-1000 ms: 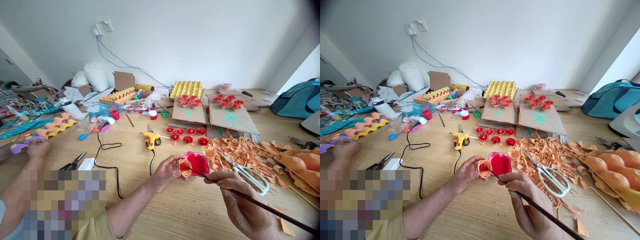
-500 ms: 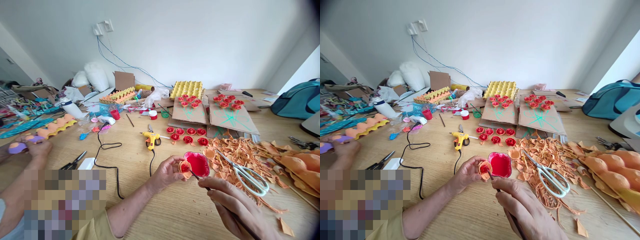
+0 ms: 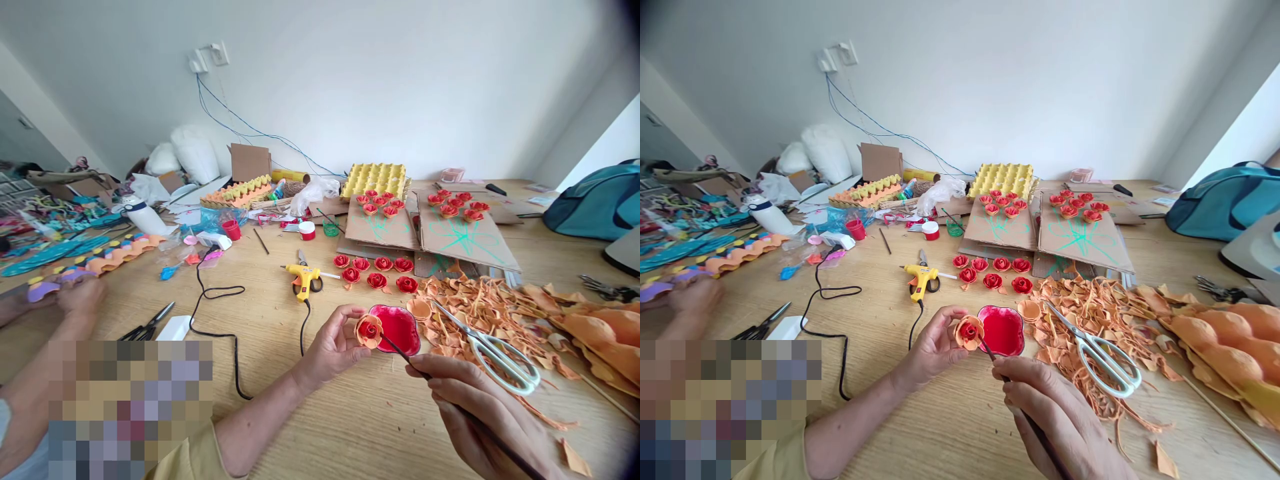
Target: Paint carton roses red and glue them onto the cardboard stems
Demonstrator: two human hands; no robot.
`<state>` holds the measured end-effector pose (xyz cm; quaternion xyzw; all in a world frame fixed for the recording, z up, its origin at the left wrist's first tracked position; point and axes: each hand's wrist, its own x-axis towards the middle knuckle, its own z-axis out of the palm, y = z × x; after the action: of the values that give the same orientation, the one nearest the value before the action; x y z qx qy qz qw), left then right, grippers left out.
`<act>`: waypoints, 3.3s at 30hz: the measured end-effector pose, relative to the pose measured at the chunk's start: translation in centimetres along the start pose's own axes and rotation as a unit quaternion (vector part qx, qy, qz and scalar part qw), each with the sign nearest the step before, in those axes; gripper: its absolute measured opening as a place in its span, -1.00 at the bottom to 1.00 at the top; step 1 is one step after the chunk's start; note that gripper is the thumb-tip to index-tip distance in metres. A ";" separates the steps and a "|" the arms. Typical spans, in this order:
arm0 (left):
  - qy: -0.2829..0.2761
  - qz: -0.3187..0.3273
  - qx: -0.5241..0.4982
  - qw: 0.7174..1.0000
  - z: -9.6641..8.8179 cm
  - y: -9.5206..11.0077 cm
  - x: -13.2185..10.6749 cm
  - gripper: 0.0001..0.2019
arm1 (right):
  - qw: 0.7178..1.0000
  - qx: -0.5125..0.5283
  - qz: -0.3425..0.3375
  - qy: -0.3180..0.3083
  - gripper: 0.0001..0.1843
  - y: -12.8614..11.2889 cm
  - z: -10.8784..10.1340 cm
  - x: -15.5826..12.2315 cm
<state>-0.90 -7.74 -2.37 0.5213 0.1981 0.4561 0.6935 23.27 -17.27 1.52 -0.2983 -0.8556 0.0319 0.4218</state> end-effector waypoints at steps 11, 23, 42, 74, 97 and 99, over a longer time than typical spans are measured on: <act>-0.032 0.107 0.167 0.980 0.2 -0.1 -0.3 -0.57 | 0.984 0.103 0.092 0.115 -0.64 -1.0 0.8 0.8; -0.009 0.063 0.163 0.985 0.5 0.3 -0.5 -0.54 | 0.980 0.115 0.109 0.124 -0.64 -1.2 1.2 1.6; 0.088 -0.032 0.070 0.993 0.3 0.7 0.5 -0.37 | 0.973 -0.117 0.173 0.102 -0.89 1.4 0.7 1.8; 0.011 -0.005 0.228 0.974 0.3 0.4 -0.4 -0.49 | 0.980 0.066 0.124 0.138 -0.69 0.1 0.3 1.6; -0.017 0.001 0.254 0.967 0.8 0.9 -0.4 -0.53 | 0.995 0.011 0.068 0.071 -0.63 0.0 0.3 1.3; -0.014 -0.004 0.244 0.970 0.8 1.0 -0.4 -0.53 | 0.994 0.020 0.074 0.078 -0.63 -0.1 0.3 1.3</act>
<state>-0.90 -8.48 -1.27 0.6804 0.2953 0.3841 0.5499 22.43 -16.57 2.28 -0.3536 -0.7948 0.0563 0.4900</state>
